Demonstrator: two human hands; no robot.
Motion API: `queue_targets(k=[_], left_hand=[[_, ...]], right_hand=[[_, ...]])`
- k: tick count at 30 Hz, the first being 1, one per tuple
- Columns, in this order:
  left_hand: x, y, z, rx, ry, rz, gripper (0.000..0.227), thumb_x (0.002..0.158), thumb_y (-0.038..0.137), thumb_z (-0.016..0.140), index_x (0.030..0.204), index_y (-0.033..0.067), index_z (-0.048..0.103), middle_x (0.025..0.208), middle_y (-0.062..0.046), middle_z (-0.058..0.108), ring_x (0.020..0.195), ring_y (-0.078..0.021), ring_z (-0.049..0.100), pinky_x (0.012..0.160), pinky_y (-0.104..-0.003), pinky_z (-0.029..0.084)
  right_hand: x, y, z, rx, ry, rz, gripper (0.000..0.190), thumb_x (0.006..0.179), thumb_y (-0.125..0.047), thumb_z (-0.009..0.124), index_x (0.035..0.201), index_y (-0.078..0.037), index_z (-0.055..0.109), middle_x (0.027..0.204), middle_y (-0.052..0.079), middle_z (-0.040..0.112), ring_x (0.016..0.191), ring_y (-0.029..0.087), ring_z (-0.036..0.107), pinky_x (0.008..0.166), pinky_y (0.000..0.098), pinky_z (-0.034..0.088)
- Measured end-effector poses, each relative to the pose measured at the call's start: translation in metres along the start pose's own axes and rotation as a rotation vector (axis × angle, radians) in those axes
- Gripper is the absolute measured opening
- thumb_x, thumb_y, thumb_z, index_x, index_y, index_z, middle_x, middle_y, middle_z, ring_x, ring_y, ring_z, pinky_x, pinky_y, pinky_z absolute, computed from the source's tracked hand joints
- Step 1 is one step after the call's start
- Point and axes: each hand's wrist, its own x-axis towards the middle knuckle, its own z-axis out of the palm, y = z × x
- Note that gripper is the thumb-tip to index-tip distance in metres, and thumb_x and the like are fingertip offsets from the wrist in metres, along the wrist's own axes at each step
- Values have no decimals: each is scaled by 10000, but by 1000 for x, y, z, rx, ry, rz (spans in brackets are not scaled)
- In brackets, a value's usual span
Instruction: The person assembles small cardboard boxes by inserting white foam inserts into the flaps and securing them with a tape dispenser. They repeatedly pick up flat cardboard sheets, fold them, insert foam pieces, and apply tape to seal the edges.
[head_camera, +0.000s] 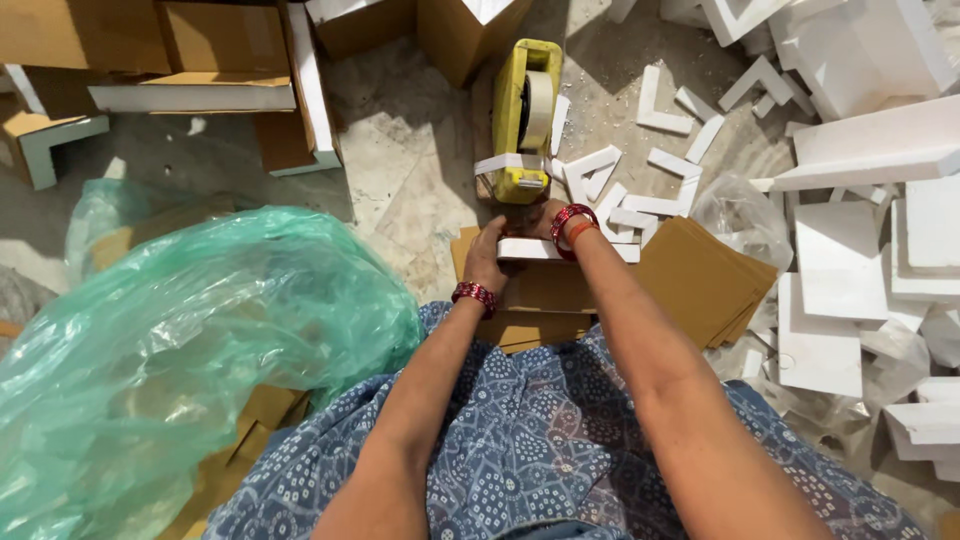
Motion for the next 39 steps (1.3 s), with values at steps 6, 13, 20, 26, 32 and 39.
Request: queue_targets(k=[6, 13, 20, 26, 32, 39], left_hand=[[19, -53, 15, 153, -87, 195, 502, 715, 164, 865, 1183, 90, 697, 1237, -158, 616, 1175, -375, 592, 1007, -431, 514], [27, -57, 11, 225, -150, 157, 558, 604, 312, 960, 1048, 71, 726, 1196, -178, 578, 1123, -420, 558, 979, -472, 492], [56, -83, -22, 344, -669, 114, 624, 617, 54, 822, 1214, 197, 712, 1311, -89, 660, 1194, -302, 634, 1019, -398, 517], [56, -47, -86, 593, -372, -294, 431, 830, 314, 807, 1247, 244, 724, 1245, -89, 714, 1134, -308, 676, 983, -423, 537], [2, -25, -56, 823, -291, -57, 528, 802, 321, 791, 1309, 252, 660, 1368, -107, 579, 1239, -339, 560, 1019, -505, 463], [1, 16, -34, 892, -301, -43, 748, 739, 366, 863, 1397, 258, 524, 1523, -108, 397, 1372, -366, 426, 1072, -611, 351]], right_hand=[[-19, -6, -4, 96, 139, 9, 372, 851, -378, 745, 1109, -110, 754, 1044, 175, 736, 971, 360, 687, 862, 441, 530], [-104, 27, 19, 342, 781, -525, 479, 805, -366, 734, 1182, -72, 709, 1066, 209, 710, 998, 415, 660, 864, 483, 513], [-147, 23, 30, -47, 548, -327, 228, 898, -144, 649, 1087, -181, 773, 1046, 131, 765, 1014, 323, 723, 884, 443, 575], [-240, 4, -59, -556, 274, -654, 330, 769, -178, 736, 1084, -81, 738, 1088, 120, 738, 995, 304, 712, 780, 456, 598], [-249, 181, -131, -72, 888, -379, 492, 776, -234, 797, 1233, -88, 689, 1220, 163, 665, 1103, 379, 621, 920, 487, 512], [-192, 369, 89, 182, 981, 315, 837, 801, -406, 872, 1538, -179, 547, 1568, 250, 431, 1435, 460, 393, 1137, 595, 345]])
